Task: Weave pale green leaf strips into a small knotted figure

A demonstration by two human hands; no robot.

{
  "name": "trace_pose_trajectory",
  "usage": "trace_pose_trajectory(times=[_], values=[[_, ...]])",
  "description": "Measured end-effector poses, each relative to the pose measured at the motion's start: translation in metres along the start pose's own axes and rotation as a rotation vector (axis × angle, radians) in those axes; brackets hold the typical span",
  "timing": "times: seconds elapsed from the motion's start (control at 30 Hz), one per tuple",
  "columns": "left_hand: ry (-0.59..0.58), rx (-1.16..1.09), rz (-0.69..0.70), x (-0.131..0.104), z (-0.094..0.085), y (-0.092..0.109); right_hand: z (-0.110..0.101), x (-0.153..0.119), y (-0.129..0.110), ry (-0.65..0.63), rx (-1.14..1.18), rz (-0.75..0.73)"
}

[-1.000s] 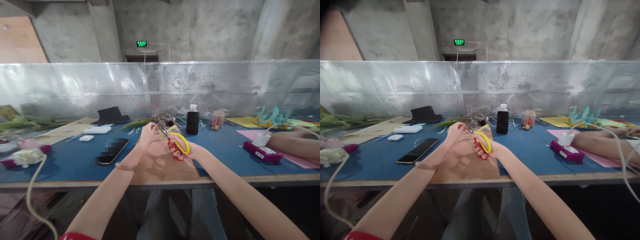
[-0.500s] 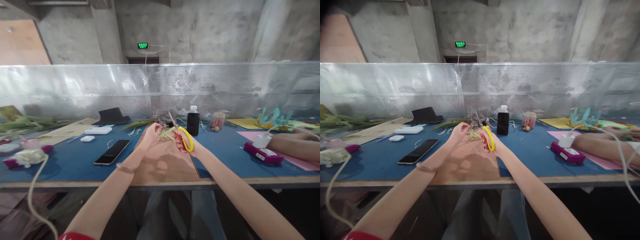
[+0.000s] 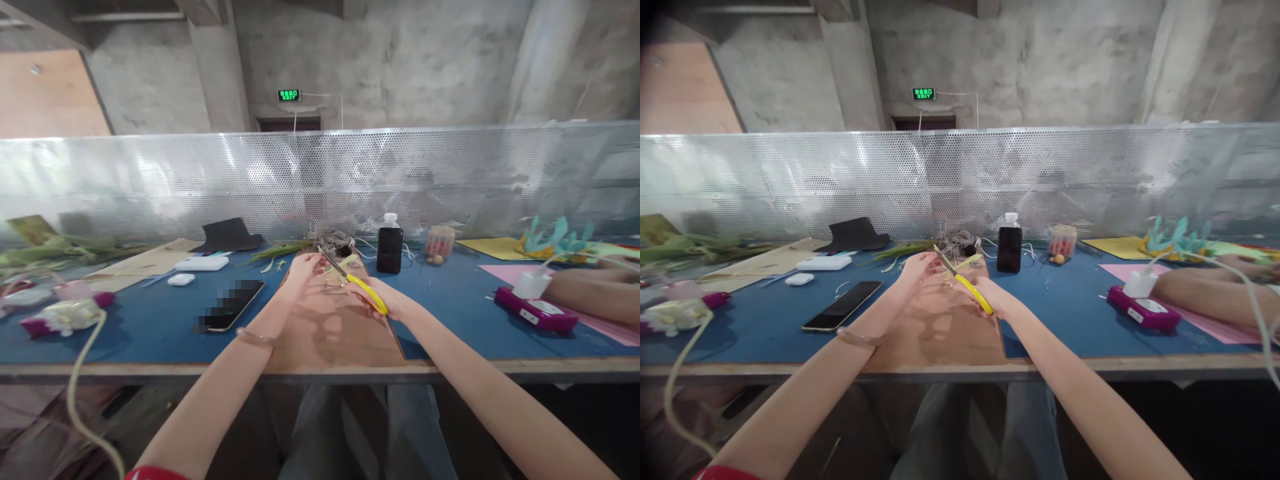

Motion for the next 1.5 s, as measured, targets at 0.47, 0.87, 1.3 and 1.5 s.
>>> trace_pose_trajectory(times=[0.47, 0.87, 1.3, 1.5], values=[[0.076, -0.026, 0.004, 0.001, -0.002, 0.001, -0.001, -0.01, -0.003, -0.044, -0.008, 0.009], [0.031, 0.139, 0.009, -0.001, 0.002, 0.008, -0.004, -0.002, 0.001, -0.068, 0.08, 0.02], [0.012, 0.359, 0.147, -0.01, 0.011, 0.025, -0.002, -0.003, 0.0, -0.04, 0.117, 0.019], [-0.023, 0.378, 0.218, -0.013, 0.015, 0.029, -0.001, -0.004, 0.0, -0.052, 0.139, -0.01]])
Point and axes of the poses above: each hand's wrist, its own x-axis towards the middle knuckle, its own z-axis out of the palm, y = z × x, the point moved 3 cm from there along x, towards the middle knuckle, and after that the axes turned 8 degrees about z, right-handed, at the moved point
